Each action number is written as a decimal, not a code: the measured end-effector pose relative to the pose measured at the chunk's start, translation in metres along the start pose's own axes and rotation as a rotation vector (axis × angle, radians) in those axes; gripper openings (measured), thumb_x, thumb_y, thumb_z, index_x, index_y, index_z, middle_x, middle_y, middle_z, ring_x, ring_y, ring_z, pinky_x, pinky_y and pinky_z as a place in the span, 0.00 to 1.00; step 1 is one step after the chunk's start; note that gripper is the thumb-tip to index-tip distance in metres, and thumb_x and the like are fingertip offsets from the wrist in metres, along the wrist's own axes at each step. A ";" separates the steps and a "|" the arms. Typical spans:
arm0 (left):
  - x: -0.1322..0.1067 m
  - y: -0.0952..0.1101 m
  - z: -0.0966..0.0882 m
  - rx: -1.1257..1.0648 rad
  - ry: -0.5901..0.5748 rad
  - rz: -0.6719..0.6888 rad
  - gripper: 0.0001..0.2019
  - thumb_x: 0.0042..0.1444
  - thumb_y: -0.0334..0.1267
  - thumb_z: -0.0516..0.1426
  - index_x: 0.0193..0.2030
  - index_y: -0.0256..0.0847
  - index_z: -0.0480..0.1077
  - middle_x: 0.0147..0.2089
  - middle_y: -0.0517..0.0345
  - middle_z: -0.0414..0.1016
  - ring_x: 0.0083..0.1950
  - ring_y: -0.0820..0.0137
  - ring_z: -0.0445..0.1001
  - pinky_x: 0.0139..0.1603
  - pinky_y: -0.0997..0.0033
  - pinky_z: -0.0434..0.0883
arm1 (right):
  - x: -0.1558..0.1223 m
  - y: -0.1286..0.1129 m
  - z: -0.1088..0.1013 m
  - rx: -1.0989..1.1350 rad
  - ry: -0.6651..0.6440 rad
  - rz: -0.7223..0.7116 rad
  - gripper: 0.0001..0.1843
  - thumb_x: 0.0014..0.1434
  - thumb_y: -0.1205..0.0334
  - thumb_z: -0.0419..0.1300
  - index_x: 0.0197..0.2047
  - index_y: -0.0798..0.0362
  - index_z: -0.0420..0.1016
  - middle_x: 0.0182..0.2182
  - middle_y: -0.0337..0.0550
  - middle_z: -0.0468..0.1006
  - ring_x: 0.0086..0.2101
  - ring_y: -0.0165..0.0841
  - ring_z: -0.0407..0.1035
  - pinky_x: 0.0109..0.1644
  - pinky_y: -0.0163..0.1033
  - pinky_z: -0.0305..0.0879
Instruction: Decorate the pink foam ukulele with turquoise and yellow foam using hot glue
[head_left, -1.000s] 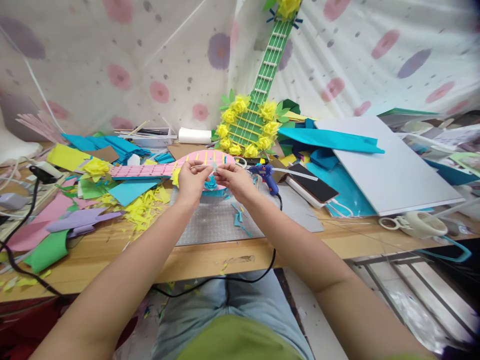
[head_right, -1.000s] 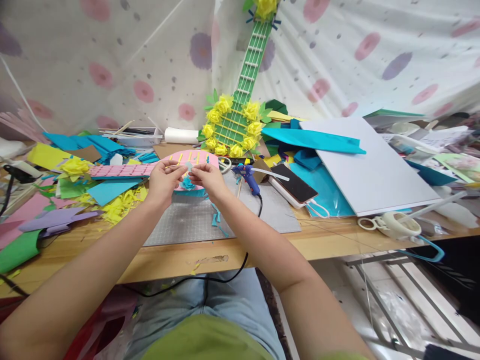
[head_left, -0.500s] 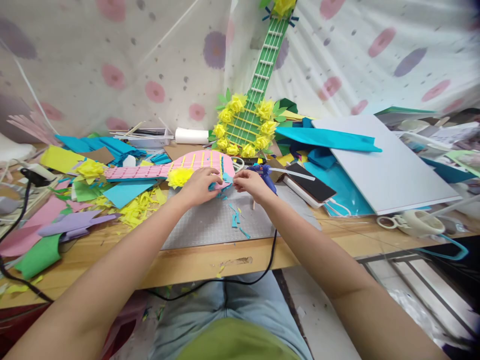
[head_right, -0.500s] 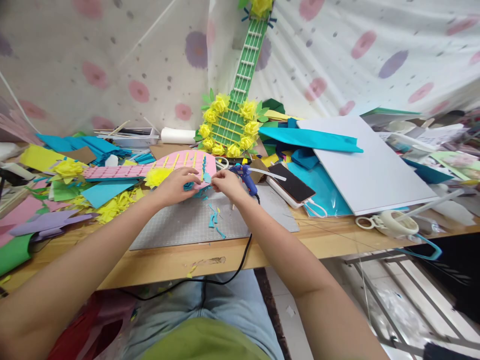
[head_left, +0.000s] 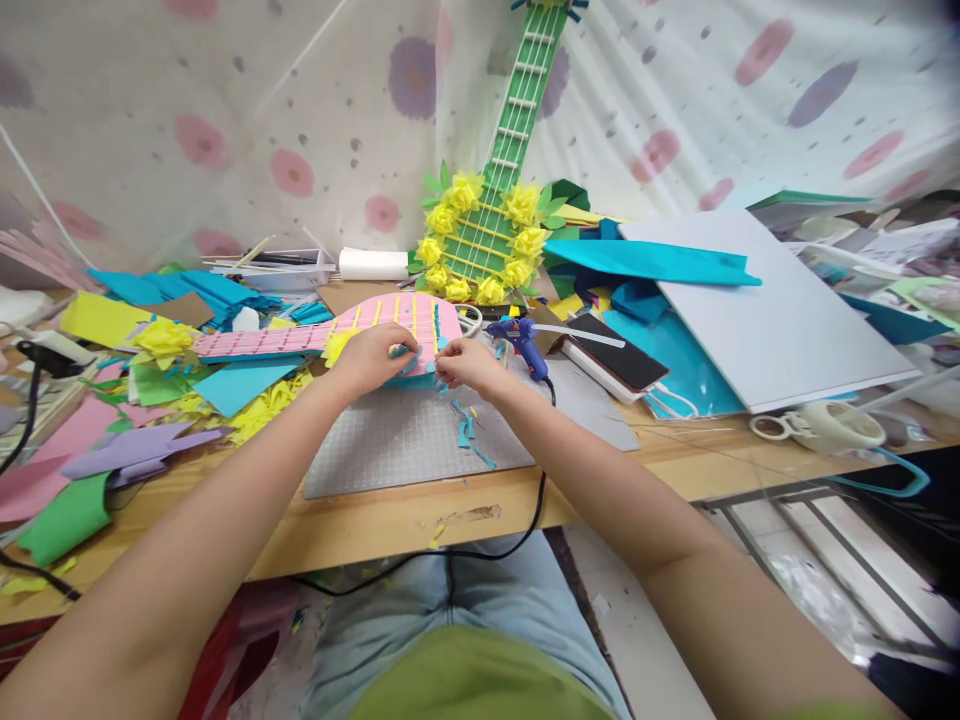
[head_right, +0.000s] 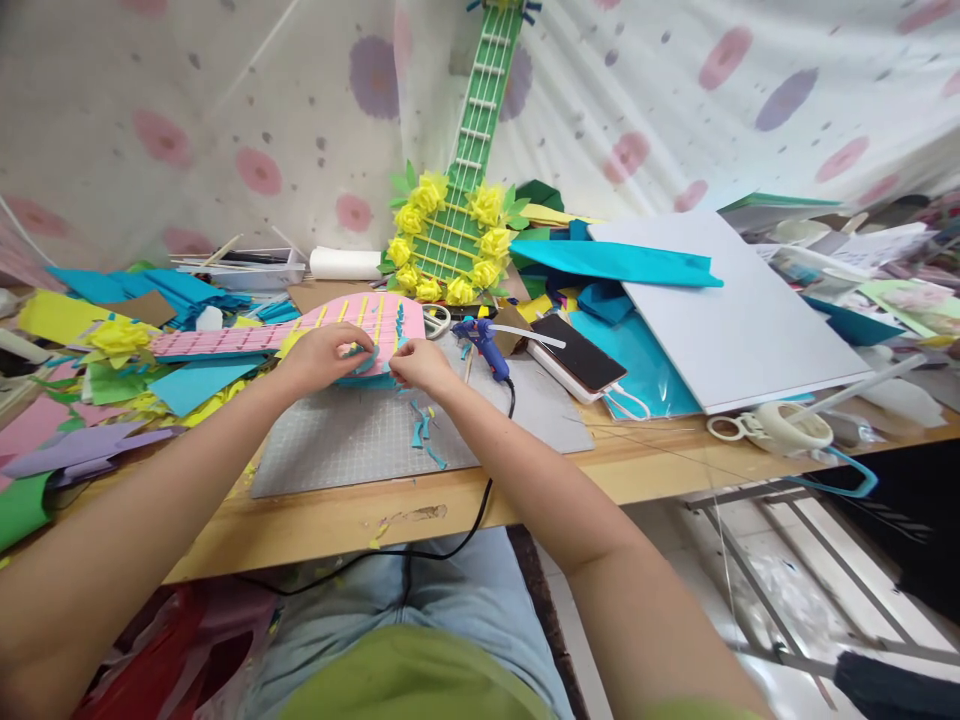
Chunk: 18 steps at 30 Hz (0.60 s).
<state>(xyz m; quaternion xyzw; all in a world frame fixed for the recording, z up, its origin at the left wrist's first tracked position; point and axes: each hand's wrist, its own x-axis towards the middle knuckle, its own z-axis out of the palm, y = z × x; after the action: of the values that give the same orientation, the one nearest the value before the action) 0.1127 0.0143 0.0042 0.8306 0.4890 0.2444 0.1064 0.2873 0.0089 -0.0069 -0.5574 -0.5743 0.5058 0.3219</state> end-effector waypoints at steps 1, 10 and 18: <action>0.000 0.000 0.000 0.004 0.001 -0.004 0.08 0.49 0.35 0.53 0.33 0.42 0.73 0.39 0.58 0.77 0.44 0.68 0.73 0.47 0.68 0.67 | 0.000 -0.001 0.000 0.000 -0.015 0.014 0.08 0.46 0.76 0.57 0.21 0.55 0.64 0.16 0.36 0.70 0.19 0.25 0.65 0.22 0.31 0.65; -0.001 -0.002 0.001 0.039 0.006 -0.013 0.08 0.49 0.35 0.53 0.33 0.41 0.73 0.39 0.58 0.77 0.43 0.68 0.73 0.45 0.69 0.67 | 0.002 -0.009 0.007 0.037 -0.044 0.100 0.10 0.49 0.76 0.55 0.21 0.56 0.63 0.16 0.35 0.69 0.18 0.23 0.64 0.21 0.29 0.64; -0.003 0.001 -0.001 0.055 0.005 -0.041 0.08 0.49 0.34 0.53 0.33 0.41 0.74 0.39 0.58 0.77 0.42 0.68 0.74 0.44 0.69 0.68 | 0.003 -0.011 0.003 0.098 -0.074 0.102 0.09 0.49 0.76 0.55 0.21 0.56 0.65 0.15 0.35 0.68 0.17 0.24 0.64 0.21 0.29 0.64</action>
<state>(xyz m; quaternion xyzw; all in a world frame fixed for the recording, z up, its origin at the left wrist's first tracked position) 0.1114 0.0115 0.0044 0.8223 0.5127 0.2308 0.0872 0.2809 0.0126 0.0023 -0.5503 -0.5313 0.5693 0.3013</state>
